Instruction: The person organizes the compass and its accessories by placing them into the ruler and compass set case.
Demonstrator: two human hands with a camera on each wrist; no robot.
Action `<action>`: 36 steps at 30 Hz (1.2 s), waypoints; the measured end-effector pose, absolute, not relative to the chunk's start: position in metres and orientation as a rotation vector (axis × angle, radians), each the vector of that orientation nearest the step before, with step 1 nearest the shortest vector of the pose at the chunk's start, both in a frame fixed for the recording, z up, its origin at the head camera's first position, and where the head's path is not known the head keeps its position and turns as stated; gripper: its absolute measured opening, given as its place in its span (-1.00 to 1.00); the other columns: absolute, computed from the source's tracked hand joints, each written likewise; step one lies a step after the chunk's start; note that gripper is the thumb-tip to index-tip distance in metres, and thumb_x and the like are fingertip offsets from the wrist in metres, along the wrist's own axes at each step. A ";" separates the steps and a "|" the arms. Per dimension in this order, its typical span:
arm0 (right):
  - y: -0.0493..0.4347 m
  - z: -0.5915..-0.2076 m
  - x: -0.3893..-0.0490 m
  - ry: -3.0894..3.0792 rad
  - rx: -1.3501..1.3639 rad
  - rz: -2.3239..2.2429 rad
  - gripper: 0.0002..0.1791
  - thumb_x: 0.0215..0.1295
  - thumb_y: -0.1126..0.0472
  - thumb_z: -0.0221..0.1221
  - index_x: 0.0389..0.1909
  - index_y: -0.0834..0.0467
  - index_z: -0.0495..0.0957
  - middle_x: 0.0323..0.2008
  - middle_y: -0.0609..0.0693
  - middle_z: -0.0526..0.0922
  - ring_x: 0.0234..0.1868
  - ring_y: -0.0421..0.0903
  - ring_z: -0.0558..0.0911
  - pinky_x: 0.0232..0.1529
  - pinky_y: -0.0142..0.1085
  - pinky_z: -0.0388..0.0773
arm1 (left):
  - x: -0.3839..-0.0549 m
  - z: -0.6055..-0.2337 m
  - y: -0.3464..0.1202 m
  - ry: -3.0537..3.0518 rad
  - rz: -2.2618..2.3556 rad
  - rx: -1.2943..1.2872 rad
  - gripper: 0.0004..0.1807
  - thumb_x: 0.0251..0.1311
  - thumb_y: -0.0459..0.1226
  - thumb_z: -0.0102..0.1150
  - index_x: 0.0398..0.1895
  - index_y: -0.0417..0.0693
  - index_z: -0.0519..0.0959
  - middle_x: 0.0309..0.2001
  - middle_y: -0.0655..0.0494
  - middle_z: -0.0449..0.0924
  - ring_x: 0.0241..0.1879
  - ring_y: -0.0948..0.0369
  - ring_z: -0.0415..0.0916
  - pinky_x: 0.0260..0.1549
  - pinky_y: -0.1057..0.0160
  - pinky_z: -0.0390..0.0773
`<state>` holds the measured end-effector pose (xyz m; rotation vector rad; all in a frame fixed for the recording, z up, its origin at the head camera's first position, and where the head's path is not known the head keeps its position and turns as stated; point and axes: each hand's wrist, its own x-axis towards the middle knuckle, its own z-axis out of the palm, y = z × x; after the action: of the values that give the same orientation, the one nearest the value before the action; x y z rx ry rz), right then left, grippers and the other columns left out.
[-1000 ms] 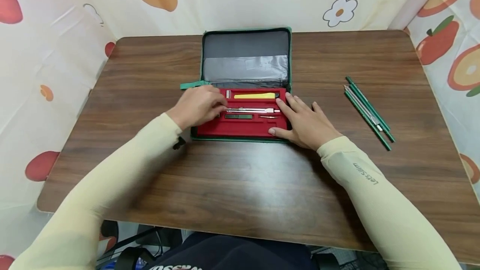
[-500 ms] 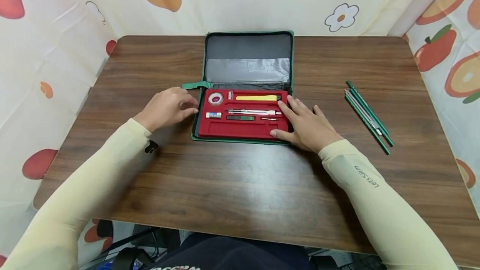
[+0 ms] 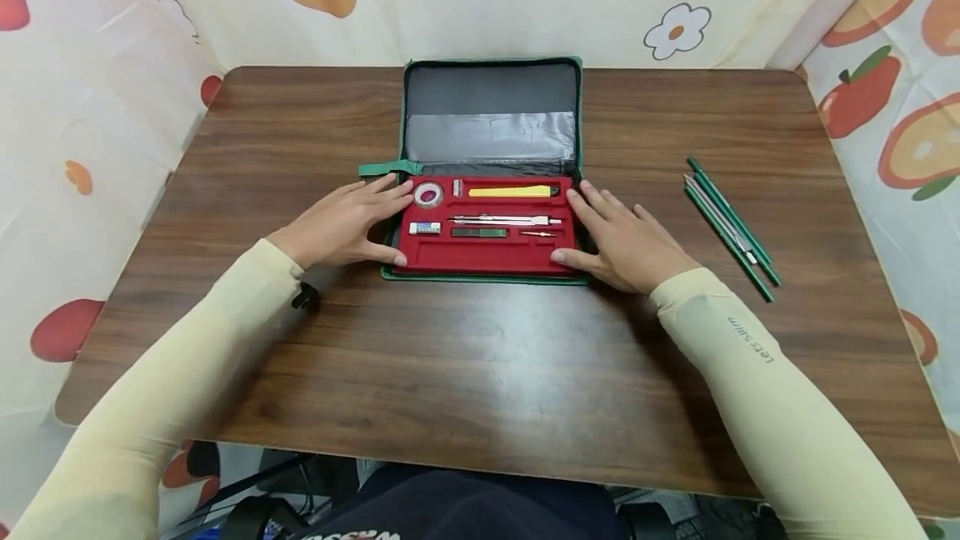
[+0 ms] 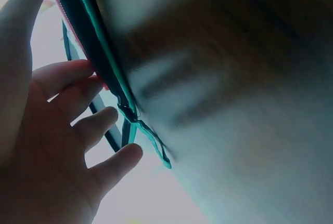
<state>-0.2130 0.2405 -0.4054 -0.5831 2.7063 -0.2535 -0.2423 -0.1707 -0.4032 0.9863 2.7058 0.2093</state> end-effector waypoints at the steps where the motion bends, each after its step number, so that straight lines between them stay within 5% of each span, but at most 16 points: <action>1: 0.245 -0.403 -0.213 2.712 -0.577 -0.256 0.18 0.22 -0.59 -0.06 0.63 0.03 -0.22 0.60 0.18 -0.22 0.56 0.23 -0.10 0.39 0.33 -0.06 | -0.242 -0.403 -0.171 2.706 0.208 0.988 0.12 0.07 0.41 0.18 0.57 -0.01 0.13 0.57 0.09 0.03 0.56 0.01 -0.13 0.43 -0.11 0.07; 10: 0.295 -0.389 -0.213 2.794 -0.506 -0.308 0.10 0.34 -0.41 0.06 0.62 0.15 -0.17 0.58 0.28 -0.20 0.54 0.32 -0.11 0.38 0.33 -0.06 | -0.244 -0.401 -0.169 2.694 0.194 0.998 0.10 0.08 0.36 0.23 0.57 -0.03 0.14 0.57 0.06 0.03 0.55 0.05 -0.05 0.38 -0.07 0.21; 18: 0.349 -0.386 -0.219 2.735 -0.230 -0.317 0.10 0.39 -0.42 -0.04 0.61 0.18 -0.28 0.55 0.33 -0.35 0.51 0.41 -0.20 0.22 0.50 -0.05 | -0.243 -0.400 -0.169 2.687 0.211 0.995 0.10 0.08 0.35 0.24 0.56 -0.05 0.15 0.56 0.04 0.04 0.54 0.03 -0.01 0.29 -0.05 0.36; 24: 0.384 -0.393 -0.218 2.747 -0.095 -0.279 0.07 0.42 -0.43 -0.12 0.45 0.49 0.09 0.48 0.52 -0.34 0.34 0.63 0.03 0.08 0.54 0.09 | -0.245 -0.398 -0.165 2.655 0.196 0.954 0.11 0.07 0.36 0.24 0.57 -0.02 0.14 0.57 0.04 0.03 0.54 0.00 -0.03 0.13 -0.05 0.53; 28: 0.394 -0.399 -0.210 2.857 -0.046 -0.234 -0.11 0.50 -0.32 -0.13 0.20 0.53 0.40 0.44 0.53 0.01 0.25 0.61 0.20 0.06 0.51 0.17 | -0.245 -0.397 -0.164 2.633 0.192 0.936 0.12 0.06 0.37 0.24 0.58 -0.01 0.12 0.58 0.04 0.00 0.54 0.03 -0.04 0.17 -0.06 0.49; 31: 0.397 -0.402 -0.207 2.939 -0.030 -0.202 -0.34 0.55 -0.12 -0.03 0.06 0.48 0.52 0.22 0.48 0.38 0.14 0.52 0.35 -0.01 0.45 0.29 | -0.244 -0.397 -0.165 2.634 0.195 0.936 0.12 0.06 0.37 0.25 0.58 -0.01 0.12 0.58 0.04 0.00 0.54 0.03 -0.03 0.20 -0.06 0.47; 36: 0.401 -0.402 -0.210 2.988 0.021 -0.207 -0.57 0.50 0.10 0.10 -0.04 0.47 0.60 -0.12 0.45 0.56 -0.11 0.41 0.51 -0.15 0.35 0.39 | -0.244 -0.397 -0.166 2.645 0.208 0.945 0.12 0.06 0.35 0.26 0.57 -0.01 0.13 0.58 0.05 0.01 0.53 0.04 -0.02 0.21 -0.04 0.46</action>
<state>-0.2102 0.4014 -0.4019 0.0210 2.9875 -0.2074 -0.2444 -0.1655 -0.3969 0.9447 2.6447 0.2079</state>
